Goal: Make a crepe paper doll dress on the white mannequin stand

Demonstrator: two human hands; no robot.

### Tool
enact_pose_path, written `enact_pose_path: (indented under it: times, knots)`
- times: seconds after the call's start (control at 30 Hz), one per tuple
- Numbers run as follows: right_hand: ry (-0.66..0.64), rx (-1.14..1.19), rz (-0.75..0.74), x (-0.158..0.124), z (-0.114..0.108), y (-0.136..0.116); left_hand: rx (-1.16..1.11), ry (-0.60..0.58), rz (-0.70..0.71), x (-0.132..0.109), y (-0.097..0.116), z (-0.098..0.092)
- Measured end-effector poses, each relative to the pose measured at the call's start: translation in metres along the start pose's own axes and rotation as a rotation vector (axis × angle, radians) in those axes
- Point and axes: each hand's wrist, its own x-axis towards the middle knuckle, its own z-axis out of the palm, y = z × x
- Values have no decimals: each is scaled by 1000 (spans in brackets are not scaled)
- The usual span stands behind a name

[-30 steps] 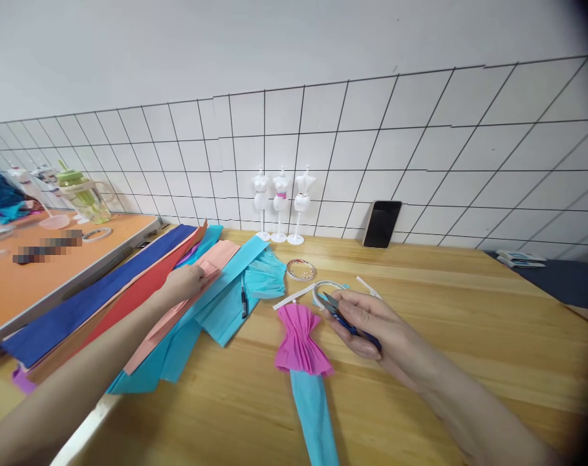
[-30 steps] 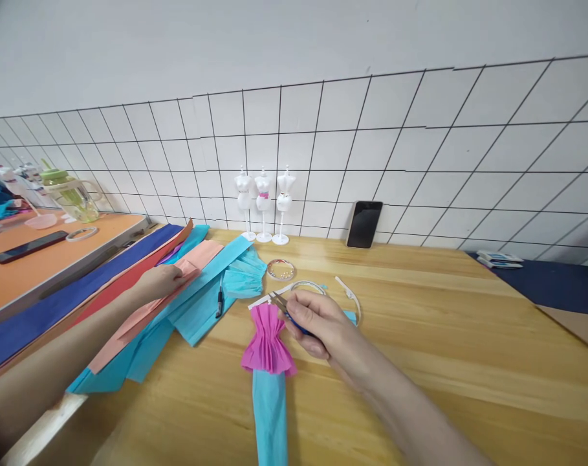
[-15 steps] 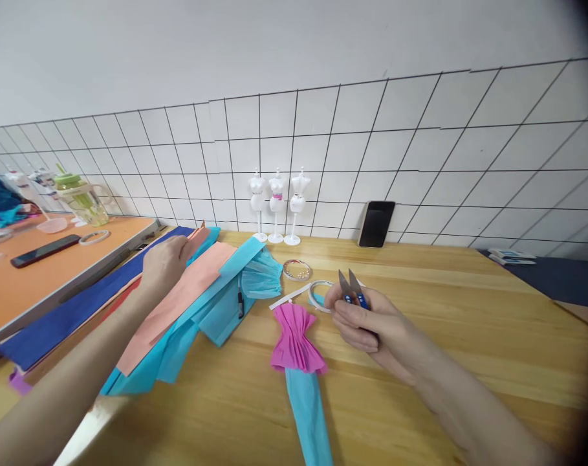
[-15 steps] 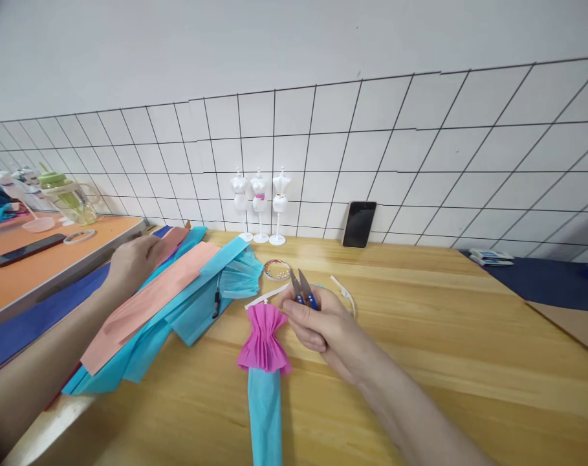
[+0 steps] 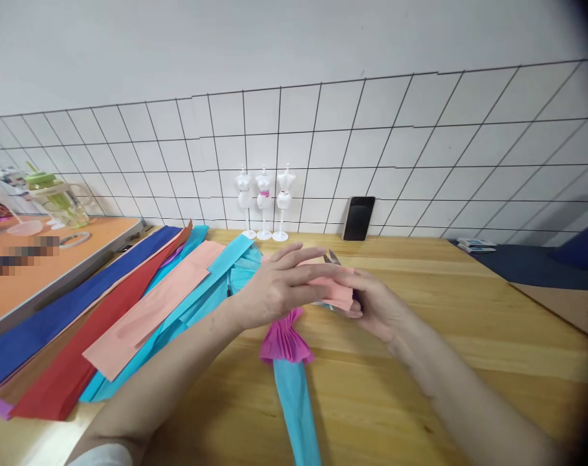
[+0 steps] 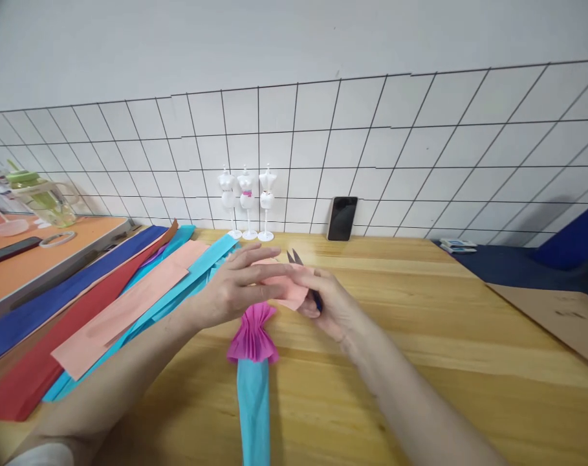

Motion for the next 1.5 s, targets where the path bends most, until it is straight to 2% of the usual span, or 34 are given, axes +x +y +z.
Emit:
enact_pose_path:
  times: [0.07, 0.1, 0.17, 0.2, 0.27, 0.33, 0.37, 0.43, 0.5, 0.57, 0.63, 0.77, 0.9, 1.23, 1.37, 1.5]
  knots:
    - [19, -74, -47, 0, -4, -2, -108, 139, -115, 2, -3, 5]
    - [53, -102, -83, 1, -4, -2, -187, 252, -244, 2, -2, 7]
    - [145, -138, -193, 2, -2, 2, -431, 477, -636, 2, 1, 11]
    - [189, -154, -254, 3, 0, 4, -606, 538, -848, 1, 4, 14]
    - [264, -186, -354, 6, 5, 11, -1017, 522, -1181, 0, 8, 18]
    - [316, -227, -404, 8, 9, 19, -1393, 438, -1324, -1, 12, 23]
    - [326, -250, -409, 9, 9, 22, -1521, 427, -1346, -1, 14, 26]
    - [307, -308, -391, 10, 9, 27, -1648, 487, -1351, -3, 15, 31]
    - [251, -371, -345, 11, 6, 28, -1632, 578, -1343, -6, 15, 36]
    - [210, -405, -309, 12, 2, 27, -1563, 619, -1340, -9, 12, 39]
    - [219, -396, -296, 14, -3, 25, -1510, 573, -1325, -11, 9, 39]
    - [281, -396, -269, 21, -11, 22, -1476, 406, -1281, -14, 4, 39]
    - [258, -425, -259, 22, -13, 21, -1536, 313, -1273, -16, 0, 41]
    - [196, -393, -247, 23, -12, 26, -1725, 373, -1295, -19, -12, 38]
    - [301, -489, -307, 27, -15, 25, -1755, 386, -1316, -21, -16, 40]
    - [438, -593, -484, 24, -11, 23, -1632, 338, -1329, -19, -12, 42]
